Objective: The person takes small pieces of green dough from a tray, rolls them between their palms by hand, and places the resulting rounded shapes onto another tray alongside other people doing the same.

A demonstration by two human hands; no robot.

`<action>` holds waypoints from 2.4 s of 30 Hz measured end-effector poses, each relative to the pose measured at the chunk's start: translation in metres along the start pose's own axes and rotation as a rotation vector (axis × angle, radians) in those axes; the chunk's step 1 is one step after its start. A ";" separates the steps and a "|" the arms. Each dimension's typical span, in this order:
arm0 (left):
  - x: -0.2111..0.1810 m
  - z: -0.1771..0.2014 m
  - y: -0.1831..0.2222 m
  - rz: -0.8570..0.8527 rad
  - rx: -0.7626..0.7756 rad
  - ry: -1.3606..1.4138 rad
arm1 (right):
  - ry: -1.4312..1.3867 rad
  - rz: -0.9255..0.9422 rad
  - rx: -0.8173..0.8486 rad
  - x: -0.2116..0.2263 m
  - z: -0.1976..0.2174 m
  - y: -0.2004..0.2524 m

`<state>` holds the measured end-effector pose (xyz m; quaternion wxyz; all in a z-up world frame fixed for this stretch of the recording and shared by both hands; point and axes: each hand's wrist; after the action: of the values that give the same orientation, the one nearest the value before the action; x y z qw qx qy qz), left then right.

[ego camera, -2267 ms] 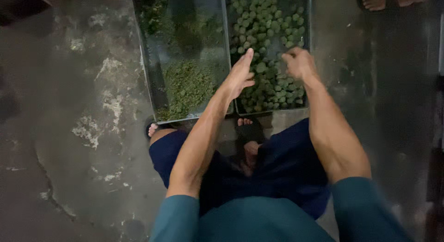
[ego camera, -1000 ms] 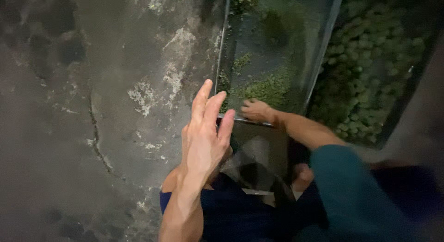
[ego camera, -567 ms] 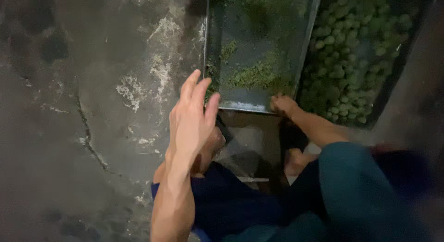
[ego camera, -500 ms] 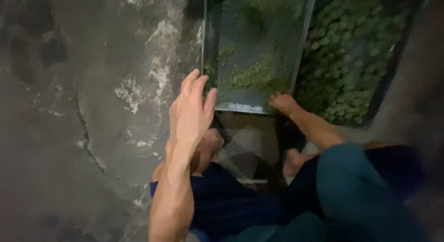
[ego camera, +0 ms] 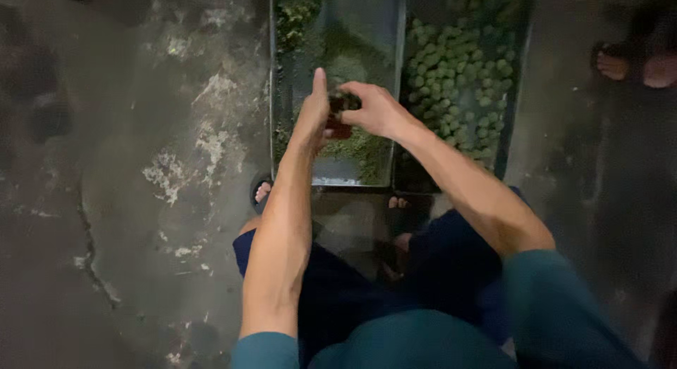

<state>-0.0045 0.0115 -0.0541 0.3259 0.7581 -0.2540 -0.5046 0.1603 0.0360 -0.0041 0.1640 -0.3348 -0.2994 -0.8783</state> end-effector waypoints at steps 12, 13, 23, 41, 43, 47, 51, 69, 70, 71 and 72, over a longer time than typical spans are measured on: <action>0.001 -0.027 -0.009 -0.585 -0.239 -0.283 | 0.153 0.093 -0.230 0.022 0.021 0.010; -0.003 -0.024 -0.005 -0.621 -0.239 -0.287 | -0.059 0.065 -0.231 0.023 0.028 0.012; -0.009 -0.011 -0.020 -0.724 -0.460 -0.670 | 0.066 -0.137 -0.350 0.012 0.011 -0.003; 0.017 0.013 -0.027 -0.660 -0.189 -0.989 | 0.163 0.140 -0.300 -0.007 -0.005 -0.005; 0.021 0.009 -0.025 -0.613 -0.238 -1.026 | 0.269 0.049 -0.277 -0.006 -0.005 -0.003; 0.020 -0.003 -0.023 -0.615 -0.278 -0.989 | 0.326 -0.006 -0.336 -0.015 0.003 0.000; 0.015 -0.006 -0.027 -0.601 -0.142 -0.810 | 0.282 0.241 -0.368 -0.028 0.003 0.006; -0.003 -0.027 0.019 -0.455 0.059 -0.344 | 0.142 0.407 -0.580 -0.041 0.006 0.020; -0.004 -0.026 0.021 -0.456 0.079 -0.304 | 0.103 0.434 -0.593 -0.043 0.005 0.020; -0.005 -0.026 0.021 -0.460 0.100 -0.261 | 0.068 0.463 -0.608 -0.044 0.006 0.018; -0.006 -0.028 0.020 -0.480 0.032 -0.309 | -0.019 0.347 -0.563 -0.045 0.007 0.017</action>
<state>0.0184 0.0093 -0.0279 0.1428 0.7158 -0.1217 -0.6727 0.2045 0.0315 -0.0238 0.2095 -0.4210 0.0150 -0.8824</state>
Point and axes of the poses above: each hand's wrist, its own y-axis away from the middle knuckle, its own z-axis out of the back of the hand, x = y × z, and after that the axes turned 1 degree about y, right-handed
